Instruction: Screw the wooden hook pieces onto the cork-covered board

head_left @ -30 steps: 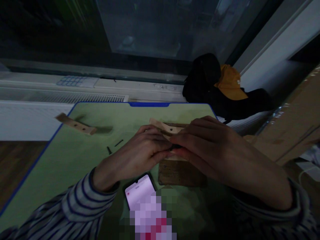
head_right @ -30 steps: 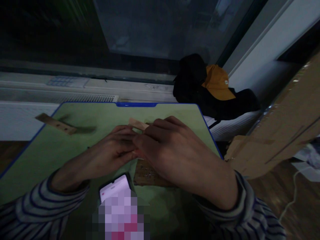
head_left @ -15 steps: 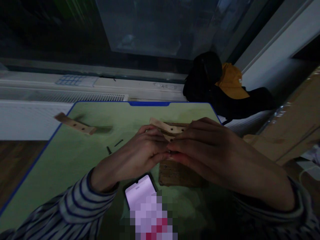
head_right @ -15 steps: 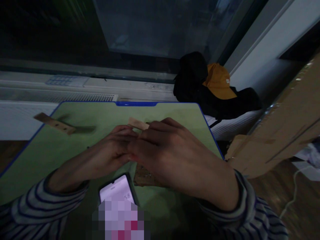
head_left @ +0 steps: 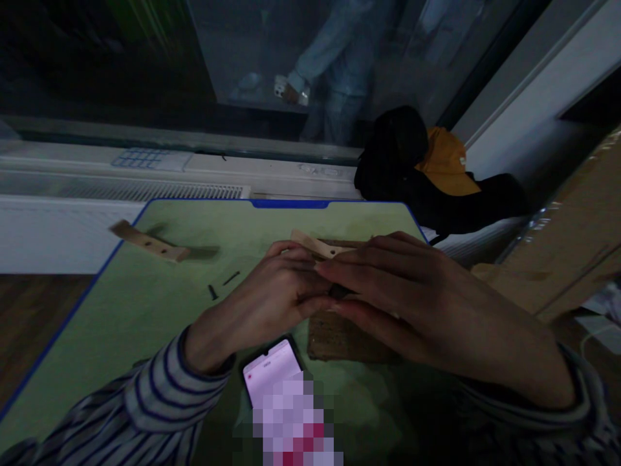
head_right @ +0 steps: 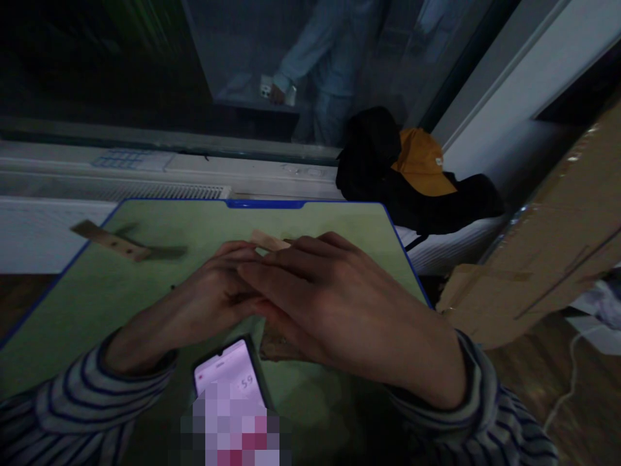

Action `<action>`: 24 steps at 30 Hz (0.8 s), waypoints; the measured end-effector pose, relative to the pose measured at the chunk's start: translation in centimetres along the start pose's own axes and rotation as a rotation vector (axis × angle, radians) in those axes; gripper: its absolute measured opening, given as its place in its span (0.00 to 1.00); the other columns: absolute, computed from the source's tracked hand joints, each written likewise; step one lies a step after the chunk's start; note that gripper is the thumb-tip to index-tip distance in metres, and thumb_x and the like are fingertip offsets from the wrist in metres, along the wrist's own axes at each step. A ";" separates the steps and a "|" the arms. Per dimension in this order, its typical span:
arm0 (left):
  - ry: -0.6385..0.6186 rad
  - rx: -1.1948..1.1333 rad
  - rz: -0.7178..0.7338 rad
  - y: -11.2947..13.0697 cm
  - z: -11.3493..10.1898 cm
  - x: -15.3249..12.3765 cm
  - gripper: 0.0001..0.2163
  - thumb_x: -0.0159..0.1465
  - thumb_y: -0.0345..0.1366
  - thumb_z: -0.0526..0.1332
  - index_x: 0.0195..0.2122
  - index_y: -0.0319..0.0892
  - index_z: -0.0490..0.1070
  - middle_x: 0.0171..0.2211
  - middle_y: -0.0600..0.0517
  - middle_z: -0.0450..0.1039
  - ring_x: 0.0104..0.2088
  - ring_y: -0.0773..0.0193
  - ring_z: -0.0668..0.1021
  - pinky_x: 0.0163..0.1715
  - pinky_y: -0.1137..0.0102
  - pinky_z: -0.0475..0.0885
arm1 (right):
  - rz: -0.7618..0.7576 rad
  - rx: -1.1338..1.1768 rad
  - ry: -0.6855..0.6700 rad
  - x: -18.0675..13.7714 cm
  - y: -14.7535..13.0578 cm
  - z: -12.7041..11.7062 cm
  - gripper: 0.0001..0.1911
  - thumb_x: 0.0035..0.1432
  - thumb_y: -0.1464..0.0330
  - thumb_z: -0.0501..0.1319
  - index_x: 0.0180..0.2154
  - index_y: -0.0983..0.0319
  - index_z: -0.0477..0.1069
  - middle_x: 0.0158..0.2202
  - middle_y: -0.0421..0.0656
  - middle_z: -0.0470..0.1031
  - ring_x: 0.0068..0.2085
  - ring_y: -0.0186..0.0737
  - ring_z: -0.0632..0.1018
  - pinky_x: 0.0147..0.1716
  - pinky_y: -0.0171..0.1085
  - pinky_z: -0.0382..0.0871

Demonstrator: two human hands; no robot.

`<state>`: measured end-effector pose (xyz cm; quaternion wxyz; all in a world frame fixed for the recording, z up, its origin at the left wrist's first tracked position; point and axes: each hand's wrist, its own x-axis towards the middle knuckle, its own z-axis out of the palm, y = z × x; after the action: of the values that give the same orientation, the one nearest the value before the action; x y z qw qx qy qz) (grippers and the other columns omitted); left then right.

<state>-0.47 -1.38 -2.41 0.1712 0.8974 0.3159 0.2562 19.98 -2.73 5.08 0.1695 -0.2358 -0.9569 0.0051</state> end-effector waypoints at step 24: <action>-0.014 -0.035 0.001 0.4 -0.2 0.2 0.06 0.65 0.39 0.59 0.37 0.47 0.75 0.39 0.55 0.77 0.46 0.62 0.73 0.54 0.61 0.56 | -0.018 0.042 -0.045 -0.1 -0.1 -0.8 0.16 0.65 0.69 0.53 0.53 0.66 0.65 0.52 0.48 0.73 0.52 0.38 0.71 0.49 0.40 0.66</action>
<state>-0.33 -1.51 -1.98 0.1889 0.8962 0.3096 0.2555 20.22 -2.94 5.80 0.1530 -0.2234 -0.9622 0.0289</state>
